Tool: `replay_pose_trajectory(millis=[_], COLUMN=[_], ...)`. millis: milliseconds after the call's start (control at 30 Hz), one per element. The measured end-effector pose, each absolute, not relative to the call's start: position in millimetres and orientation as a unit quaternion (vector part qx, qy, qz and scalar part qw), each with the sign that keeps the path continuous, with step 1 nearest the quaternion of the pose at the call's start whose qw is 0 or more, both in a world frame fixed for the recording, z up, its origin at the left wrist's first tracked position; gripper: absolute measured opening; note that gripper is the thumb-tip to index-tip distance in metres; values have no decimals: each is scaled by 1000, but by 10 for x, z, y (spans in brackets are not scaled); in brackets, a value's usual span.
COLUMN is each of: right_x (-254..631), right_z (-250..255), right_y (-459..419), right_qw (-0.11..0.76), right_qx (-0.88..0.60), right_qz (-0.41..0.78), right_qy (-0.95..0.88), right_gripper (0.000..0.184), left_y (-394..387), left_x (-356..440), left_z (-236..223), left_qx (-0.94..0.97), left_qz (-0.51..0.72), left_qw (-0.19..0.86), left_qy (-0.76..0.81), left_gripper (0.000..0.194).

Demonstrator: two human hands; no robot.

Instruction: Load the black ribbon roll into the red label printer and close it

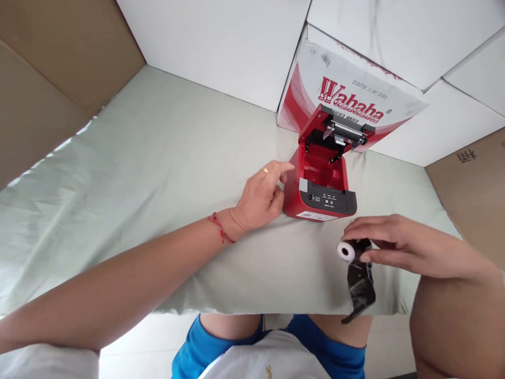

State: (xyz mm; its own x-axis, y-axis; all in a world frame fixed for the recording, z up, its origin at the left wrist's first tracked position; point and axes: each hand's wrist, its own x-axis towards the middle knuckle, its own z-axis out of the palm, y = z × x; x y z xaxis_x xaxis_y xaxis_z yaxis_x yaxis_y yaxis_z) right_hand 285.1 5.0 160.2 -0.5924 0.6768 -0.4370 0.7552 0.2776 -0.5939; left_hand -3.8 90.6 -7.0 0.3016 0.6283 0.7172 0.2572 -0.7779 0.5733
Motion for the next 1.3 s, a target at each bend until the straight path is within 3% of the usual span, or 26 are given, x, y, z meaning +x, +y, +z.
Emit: replay_pose_trajectory(millis=[133,233,400,533,800,933,1100,1167,1300], right_x=[2713,2578,2295,2147,2200,2182,2075,2111,2280], right_z=[1796,1719,1609,1595,1400,1396,1596,1611,1453], right_y=[221,503,927,1080,1241,1127,832,860,1017], right_qw=[-73,-108,19,117,172,56,-283,-312,-227], right_qx=[537,614,629,603,579,565,575,558,566], right_qz=[-310,-234,-167,-159,-163,-129,33,126,137], right_qy=[781,746,759,773,780,813,767,759,780], right_gripper=[40,49,34,30,35,22,26,34,47], left_y=[918,898,831,765,687,679,683,682,671], left_x=[-25,-14,11,37,38,26,20,15,19], left_z=[-74,-79,-28,35,21,-20,-59,-44,16], left_qx=[768,766,772,781,806,821,821,819,808], left_qz=[542,550,575,595,566,547,546,550,571], left_qw=[147,129,80,31,22,36,63,61,29], left_qy=[307,307,258,188,175,159,156,154,139], left_gripper=[60,63,68,57,47,46,50,50,45])
